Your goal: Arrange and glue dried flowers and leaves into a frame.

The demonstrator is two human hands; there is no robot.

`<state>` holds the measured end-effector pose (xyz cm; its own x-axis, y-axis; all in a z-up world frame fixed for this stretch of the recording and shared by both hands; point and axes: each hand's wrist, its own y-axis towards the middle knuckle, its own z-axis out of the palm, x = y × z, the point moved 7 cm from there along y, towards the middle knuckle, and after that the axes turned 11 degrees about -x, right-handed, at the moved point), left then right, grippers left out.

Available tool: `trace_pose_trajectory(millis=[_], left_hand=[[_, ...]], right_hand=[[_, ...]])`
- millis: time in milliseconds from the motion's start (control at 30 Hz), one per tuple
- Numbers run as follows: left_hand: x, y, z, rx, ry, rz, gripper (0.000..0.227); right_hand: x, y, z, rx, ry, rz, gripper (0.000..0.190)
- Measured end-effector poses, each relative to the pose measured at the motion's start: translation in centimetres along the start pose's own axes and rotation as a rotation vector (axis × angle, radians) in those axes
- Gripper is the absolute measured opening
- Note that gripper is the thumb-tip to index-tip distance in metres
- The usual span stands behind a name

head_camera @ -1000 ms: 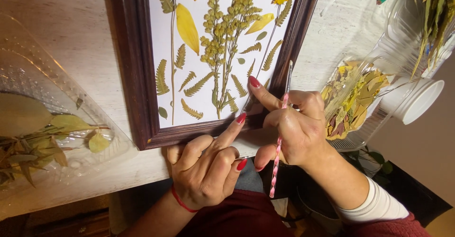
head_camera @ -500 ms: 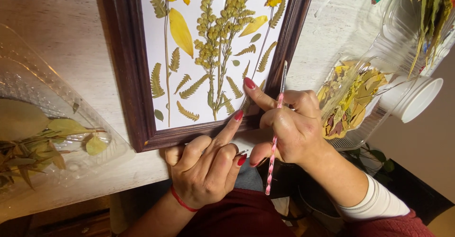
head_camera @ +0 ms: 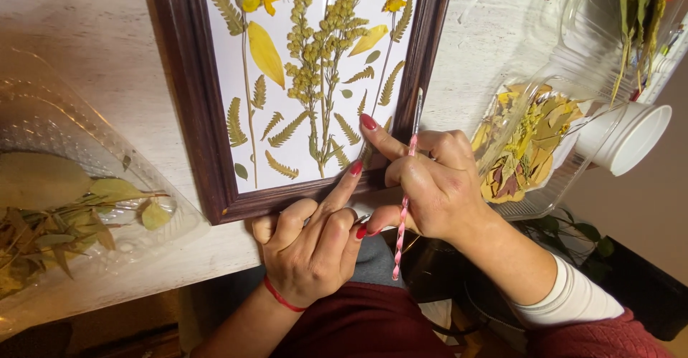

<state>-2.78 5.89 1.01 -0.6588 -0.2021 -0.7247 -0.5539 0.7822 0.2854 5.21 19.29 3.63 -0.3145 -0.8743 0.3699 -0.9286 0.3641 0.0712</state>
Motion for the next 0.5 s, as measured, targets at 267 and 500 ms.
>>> trace_pose_trajectory(millis=[267, 500], left_hand=[[-0.21, 0.26, -0.14, 0.033, -0.001, 0.001, 0.023], [-0.25, 0.19, -0.01, 0.042, 0.019, 0.003, 0.019]], right_hand=[[-0.14, -0.04, -0.05, -0.002, 0.013, -0.001, 0.061], [-0.27, -0.09, -0.18, 0.005, 0.014, 0.015, 0.06]])
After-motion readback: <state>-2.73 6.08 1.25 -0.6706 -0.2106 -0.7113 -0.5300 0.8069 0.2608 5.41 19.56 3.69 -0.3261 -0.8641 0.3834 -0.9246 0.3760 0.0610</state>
